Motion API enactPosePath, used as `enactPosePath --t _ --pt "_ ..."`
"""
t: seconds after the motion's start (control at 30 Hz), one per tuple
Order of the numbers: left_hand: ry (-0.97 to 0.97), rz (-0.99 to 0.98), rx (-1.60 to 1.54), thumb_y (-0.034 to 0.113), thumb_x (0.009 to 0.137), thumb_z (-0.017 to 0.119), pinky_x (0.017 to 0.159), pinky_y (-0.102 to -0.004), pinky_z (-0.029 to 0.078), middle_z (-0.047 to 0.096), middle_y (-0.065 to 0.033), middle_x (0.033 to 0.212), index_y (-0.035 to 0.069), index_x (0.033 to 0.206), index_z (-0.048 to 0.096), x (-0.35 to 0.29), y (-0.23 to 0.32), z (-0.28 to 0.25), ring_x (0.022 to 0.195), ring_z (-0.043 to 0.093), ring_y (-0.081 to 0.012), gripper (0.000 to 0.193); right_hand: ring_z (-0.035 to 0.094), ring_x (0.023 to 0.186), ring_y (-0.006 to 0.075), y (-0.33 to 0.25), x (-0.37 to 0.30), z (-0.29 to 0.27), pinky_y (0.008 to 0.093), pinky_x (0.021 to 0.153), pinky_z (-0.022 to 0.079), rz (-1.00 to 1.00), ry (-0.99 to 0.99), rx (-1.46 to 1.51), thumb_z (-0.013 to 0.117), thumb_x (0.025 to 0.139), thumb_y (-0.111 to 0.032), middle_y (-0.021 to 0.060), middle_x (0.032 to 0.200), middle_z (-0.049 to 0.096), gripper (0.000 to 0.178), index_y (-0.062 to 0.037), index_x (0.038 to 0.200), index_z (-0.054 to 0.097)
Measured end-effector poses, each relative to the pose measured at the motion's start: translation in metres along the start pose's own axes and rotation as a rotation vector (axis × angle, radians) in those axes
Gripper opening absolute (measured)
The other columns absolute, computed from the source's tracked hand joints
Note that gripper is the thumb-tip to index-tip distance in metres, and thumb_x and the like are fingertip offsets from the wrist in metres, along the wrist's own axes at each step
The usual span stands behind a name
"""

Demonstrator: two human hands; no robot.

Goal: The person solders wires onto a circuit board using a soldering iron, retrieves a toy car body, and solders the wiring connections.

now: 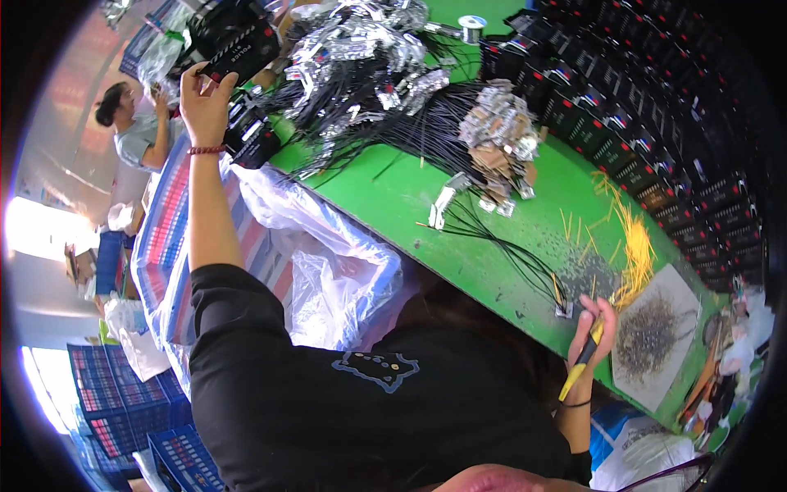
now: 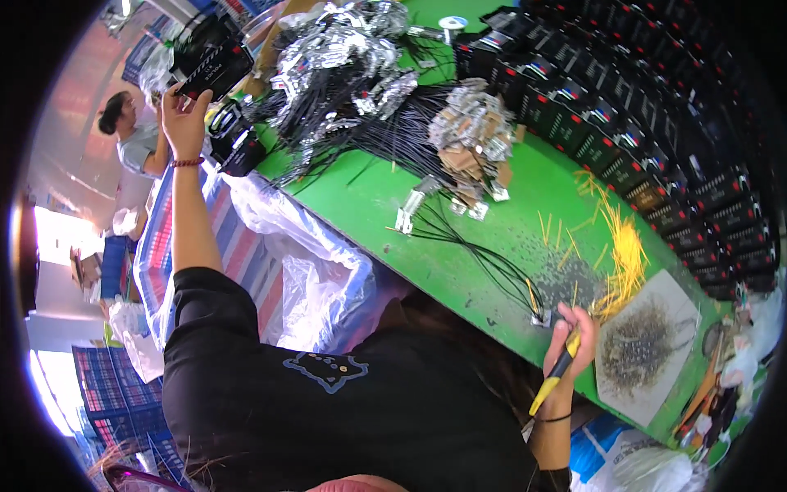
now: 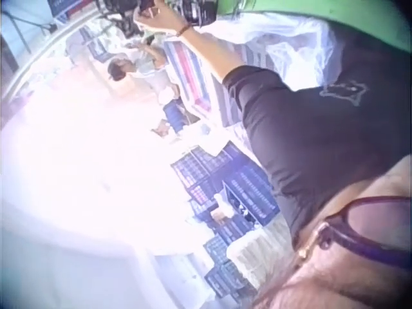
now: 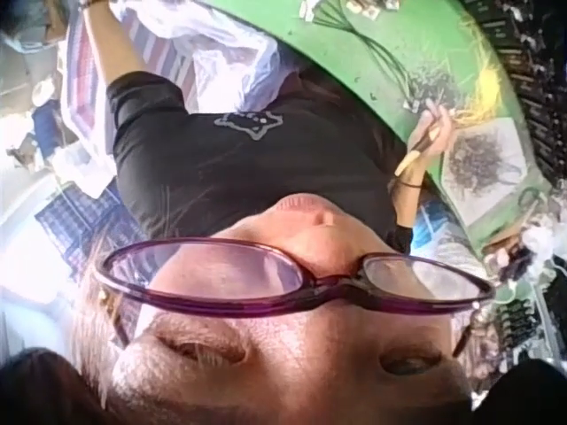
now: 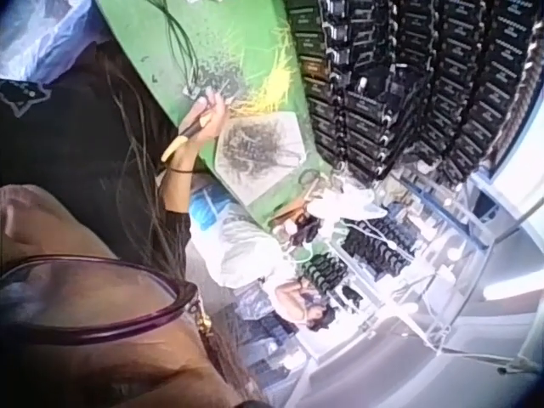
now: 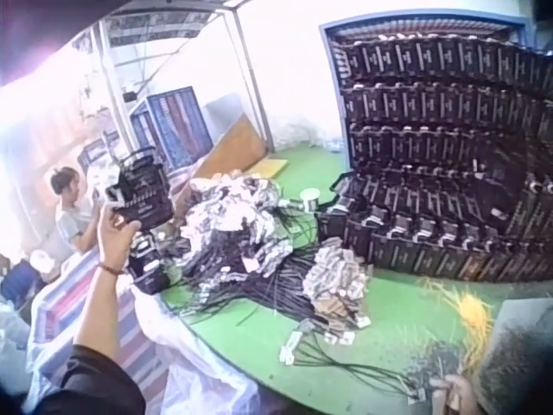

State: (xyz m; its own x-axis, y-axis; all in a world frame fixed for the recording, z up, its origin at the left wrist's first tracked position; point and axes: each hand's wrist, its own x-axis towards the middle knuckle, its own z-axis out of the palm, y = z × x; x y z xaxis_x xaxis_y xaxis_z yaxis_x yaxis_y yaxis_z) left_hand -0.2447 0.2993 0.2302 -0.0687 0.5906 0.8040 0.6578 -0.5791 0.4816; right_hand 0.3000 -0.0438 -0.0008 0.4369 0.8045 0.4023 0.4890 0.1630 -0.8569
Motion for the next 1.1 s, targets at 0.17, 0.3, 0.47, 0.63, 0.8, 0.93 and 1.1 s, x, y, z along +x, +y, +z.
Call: enactPosePath --t 0.17,0.3,0.47,0.63,0.8,0.93,1.1 --pt "-0.239 0.188 -0.173 -0.003 0.07 0.081 0.085 -0.0297 0.051 0.065 -0.0052 0.095 0.002 0.104 0.061 -0.042 0.094 0.062 0.095 0.063 -0.0157 0.04 0.067 0.089 0.0228 0.002 -0.009 -0.011 0.0343 0.085 0.051 -0.075 0.051 0.021 0.055 0.098 -0.024 0.0183 0.105 0.067 0.035 0.0006 0.122 0.048" --pt "-0.559 0.812 -0.061 0.009 0.062 0.084 0.1 -0.047 0.049 0.068 -0.0081 0.095 0.006 0.093 0.061 -0.064 0.181 0.095 0.094 0.067 -0.0309 0.039 0.06 0.059 0.0164 -0.033 0.019 -0.038 0.03 0.061 0.053 -0.225 0.142 0.116 0.05 0.1 -0.016 0.0208 0.094 0.07 0.023 -0.0023 0.118 0.047" --pt "-0.757 1.182 -0.22 0.015 0.077 0.066 0.065 -0.0348 0.057 0.064 -0.0054 0.098 0.011 0.092 0.061 -0.088 0.255 0.141 0.103 0.066 -0.0363 0.016 0.068 0.074 0.0203 -0.09 0.081 -0.065 0.0319 0.066 0.055 -0.589 0.121 -0.155 0.06 0.091 -0.001 0.0219 0.101 0.07 0.023 -0.0048 0.111 0.05" --pt "-0.863 1.392 -0.538 0.011 0.073 0.067 0.063 -0.0381 0.058 0.062 -0.0095 0.1 0.011 0.094 0.053 -0.123 0.289 0.174 0.103 0.064 -0.0424 0.025 0.066 0.103 0.0364 -0.117 0.13 -0.077 0.0464 0.09 0.049 -0.985 0.082 -0.491 0.073 0.076 0.0 0.021 0.119 0.064 0.04 -0.0088 0.111 0.055" --pt "-0.838 1.479 -0.677 0.013 0.074 0.066 0.067 -0.0382 0.059 0.063 -0.0101 0.105 0.012 0.091 0.054 -0.133 0.299 0.189 0.105 0.064 -0.0373 0.021 0.064 0.075 0.0238 -0.137 0.145 -0.094 0.0395 0.079 0.052 -1.028 -0.174 -0.863 0.067 0.075 -0.01 0.0047 0.078 0.064 0.026 -0.0156 0.099 0.063" --pt "-0.995 1.241 -0.06 0.016 0.07 0.067 0.081 -0.0326 0.045 0.061 -0.0062 0.123 0.006 0.107 0.062 -0.129 0.305 0.177 0.112 0.054 -0.0231 0.039 0.053 0.058 0.0162 -0.128 0.132 -0.094 0.0303 0.054 0.041 -0.945 -0.168 -1.052 0.068 0.071 -0.012 -0.0015 0.061 0.048 0.018 -0.0186 0.087 0.064" --pt "-1.214 0.56 0.087 0.03 0.076 0.076 0.08 -0.0387 0.053 0.058 -0.0155 0.125 -0.002 0.121 0.055 -0.175 0.324 0.188 0.097 0.064 -0.0304 0.059 0.052 0.056 0.0141 -0.132 0.121 -0.072 0.0297 0.052 0.037 -0.848 -0.154 -1.191 0.068 0.068 -0.017 -0.0022 0.055 0.044 0.02 -0.0188 0.087 0.062"
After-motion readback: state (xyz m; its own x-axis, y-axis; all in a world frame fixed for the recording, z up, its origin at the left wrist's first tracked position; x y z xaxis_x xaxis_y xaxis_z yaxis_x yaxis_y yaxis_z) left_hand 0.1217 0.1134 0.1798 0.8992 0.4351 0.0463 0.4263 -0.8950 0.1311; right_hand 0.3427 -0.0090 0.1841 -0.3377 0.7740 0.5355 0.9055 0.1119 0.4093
